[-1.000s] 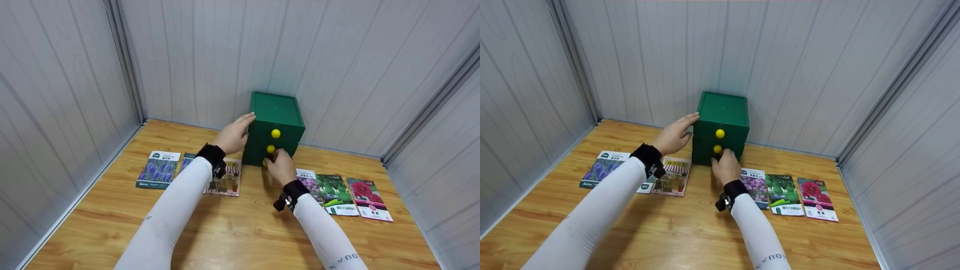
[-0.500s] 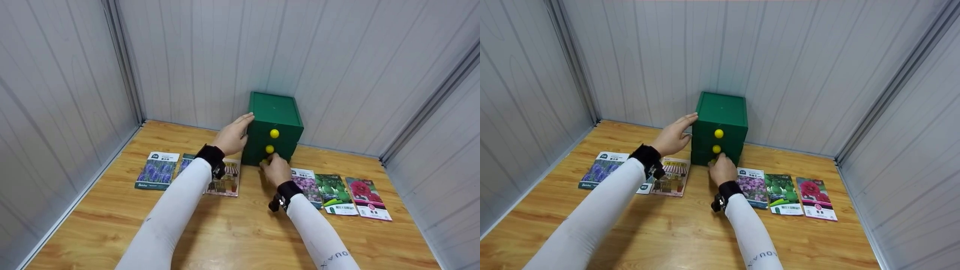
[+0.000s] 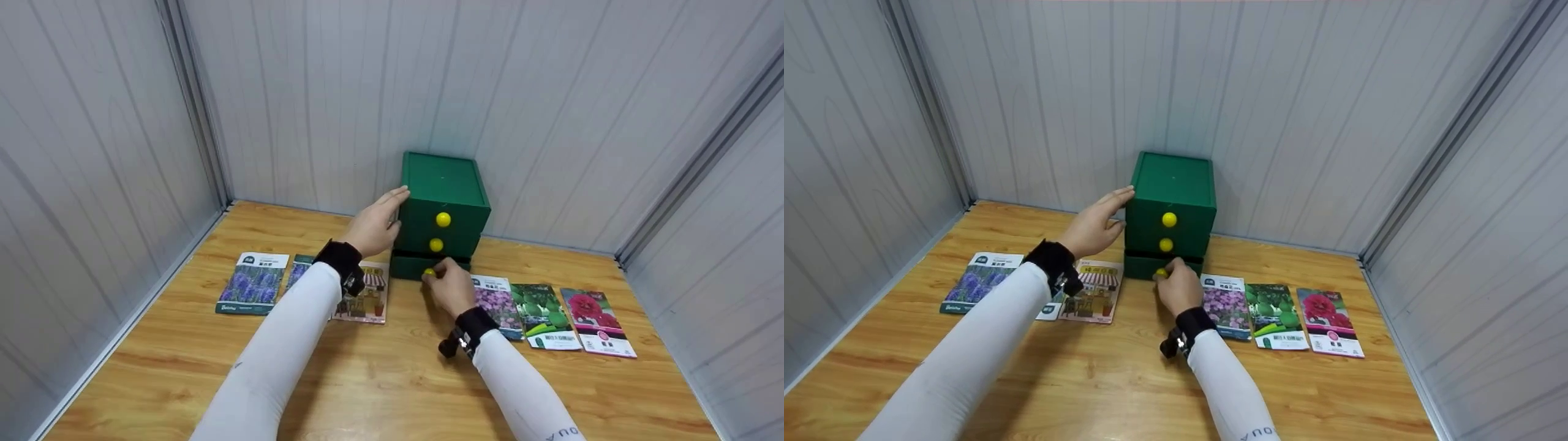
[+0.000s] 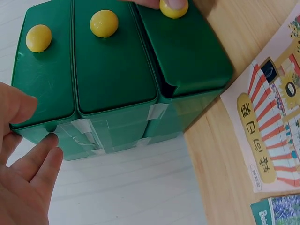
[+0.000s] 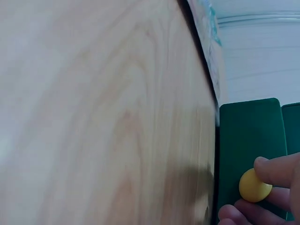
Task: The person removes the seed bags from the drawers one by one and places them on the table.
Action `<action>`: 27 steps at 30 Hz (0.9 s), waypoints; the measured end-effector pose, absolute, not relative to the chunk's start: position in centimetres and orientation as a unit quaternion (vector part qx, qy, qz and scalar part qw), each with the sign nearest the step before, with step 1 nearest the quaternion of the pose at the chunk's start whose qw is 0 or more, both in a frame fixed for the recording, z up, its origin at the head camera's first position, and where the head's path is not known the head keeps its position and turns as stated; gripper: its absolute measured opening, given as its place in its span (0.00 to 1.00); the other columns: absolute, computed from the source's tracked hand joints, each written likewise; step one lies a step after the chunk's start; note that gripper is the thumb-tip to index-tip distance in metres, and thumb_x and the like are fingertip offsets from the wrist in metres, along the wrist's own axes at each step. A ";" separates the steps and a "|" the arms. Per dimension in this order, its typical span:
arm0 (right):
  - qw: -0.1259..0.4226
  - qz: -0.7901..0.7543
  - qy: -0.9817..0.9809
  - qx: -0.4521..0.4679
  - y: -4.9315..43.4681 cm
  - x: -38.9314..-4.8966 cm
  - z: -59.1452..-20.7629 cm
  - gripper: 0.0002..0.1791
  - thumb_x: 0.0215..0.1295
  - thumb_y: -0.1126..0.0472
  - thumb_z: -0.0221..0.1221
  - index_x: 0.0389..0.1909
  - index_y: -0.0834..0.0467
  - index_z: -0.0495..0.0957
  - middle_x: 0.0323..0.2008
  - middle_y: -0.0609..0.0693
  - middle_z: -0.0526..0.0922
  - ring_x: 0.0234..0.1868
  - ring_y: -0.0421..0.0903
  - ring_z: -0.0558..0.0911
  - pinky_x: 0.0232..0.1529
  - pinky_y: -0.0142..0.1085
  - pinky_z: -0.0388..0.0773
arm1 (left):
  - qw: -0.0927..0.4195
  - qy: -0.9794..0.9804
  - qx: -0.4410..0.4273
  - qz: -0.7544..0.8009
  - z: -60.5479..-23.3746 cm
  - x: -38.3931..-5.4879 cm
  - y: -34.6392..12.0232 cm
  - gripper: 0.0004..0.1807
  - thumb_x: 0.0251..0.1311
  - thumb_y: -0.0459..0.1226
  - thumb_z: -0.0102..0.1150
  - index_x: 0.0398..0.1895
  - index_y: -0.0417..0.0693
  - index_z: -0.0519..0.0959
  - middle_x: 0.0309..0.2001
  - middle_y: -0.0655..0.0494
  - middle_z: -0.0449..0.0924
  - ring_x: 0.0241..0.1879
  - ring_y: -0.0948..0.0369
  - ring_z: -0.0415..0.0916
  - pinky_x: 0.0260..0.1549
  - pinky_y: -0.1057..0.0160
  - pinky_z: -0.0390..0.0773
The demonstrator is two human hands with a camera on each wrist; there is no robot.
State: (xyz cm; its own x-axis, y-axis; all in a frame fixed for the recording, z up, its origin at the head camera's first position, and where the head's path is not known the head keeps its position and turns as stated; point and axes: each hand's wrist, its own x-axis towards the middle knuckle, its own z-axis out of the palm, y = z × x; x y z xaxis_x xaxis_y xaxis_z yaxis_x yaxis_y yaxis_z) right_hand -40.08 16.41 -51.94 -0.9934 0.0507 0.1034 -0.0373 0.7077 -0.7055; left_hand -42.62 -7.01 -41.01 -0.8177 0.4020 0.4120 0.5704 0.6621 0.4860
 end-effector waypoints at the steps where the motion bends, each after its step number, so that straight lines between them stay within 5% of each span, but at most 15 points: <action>1: 0.062 0.386 -0.920 -0.003 16.3 -39.9 -52.0 0.13 0.78 0.53 0.71 0.54 0.55 0.83 0.48 0.53 0.88 0.46 0.52 0.85 0.51 0.49 0.84 | 0.139 -0.901 -0.270 -0.311 -41.1 -42.6 -7.2 0.36 0.83 0.31 0.58 0.89 0.46 0.61 0.89 0.54 0.57 0.68 0.52 0.81 0.69 0.54 0.80; 11: 0.080 0.433 -0.898 0.005 15.2 -38.0 -52.5 0.13 0.74 0.55 0.74 0.51 0.57 0.86 0.45 0.52 0.88 0.47 0.51 0.85 0.53 0.49 0.84 | 0.143 -0.899 -0.256 -0.326 -41.4 -42.4 -8.5 0.36 0.82 0.28 0.58 0.89 0.47 0.62 0.89 0.55 0.56 0.69 0.53 0.80 0.72 0.55 0.77; 17: 0.088 0.430 -0.898 0.009 14.9 -37.0 -52.6 0.14 0.73 0.54 0.75 0.51 0.56 0.87 0.44 0.51 0.89 0.46 0.50 0.85 0.51 0.49 0.85 | 0.142 -0.899 -0.258 -0.325 -41.4 -42.4 -8.8 0.36 0.82 0.28 0.56 0.89 0.47 0.61 0.89 0.56 0.56 0.37 0.53 0.82 0.52 0.56 0.82; 20: 0.086 0.423 -0.902 0.008 15.0 -36.4 -52.6 0.13 0.73 0.54 0.75 0.51 0.56 0.87 0.43 0.51 0.89 0.44 0.50 0.86 0.50 0.49 0.85 | 0.143 -0.898 -0.259 -0.324 -41.5 -42.3 -8.7 0.36 0.82 0.28 0.56 0.89 0.47 0.62 0.89 0.56 0.56 0.34 0.54 0.80 0.49 0.57 0.80; 24: 0.075 0.422 -0.904 0.010 15.4 -35.6 -52.4 0.12 0.72 0.54 0.75 0.50 0.55 0.87 0.42 0.50 0.89 0.42 0.48 0.86 0.47 0.47 0.85 | 0.148 -0.895 -0.263 -0.328 -41.6 -42.3 -8.6 0.36 0.81 0.27 0.56 0.89 0.46 0.62 0.89 0.55 0.57 0.55 0.52 0.86 0.60 0.57 0.82; 27: 0.067 0.416 -0.907 0.008 15.6 -35.1 -52.1 0.12 0.72 0.54 0.76 0.49 0.54 0.87 0.41 0.49 0.88 0.40 0.48 0.86 0.46 0.46 0.84 | 0.148 -0.893 -0.269 -0.330 -41.5 -42.3 -8.5 0.36 0.81 0.27 0.56 0.89 0.45 0.62 0.89 0.54 0.57 0.73 0.51 0.77 0.71 0.55 0.78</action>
State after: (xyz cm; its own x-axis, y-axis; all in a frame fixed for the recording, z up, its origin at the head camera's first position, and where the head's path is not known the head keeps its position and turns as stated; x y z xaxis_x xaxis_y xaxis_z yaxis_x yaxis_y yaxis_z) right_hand -35.07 15.58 -52.11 -0.9908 0.0408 0.1293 -0.0715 0.6534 -0.7537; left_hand -42.33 -8.54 -41.53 -0.8114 0.3828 0.4417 0.5781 0.6372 0.5097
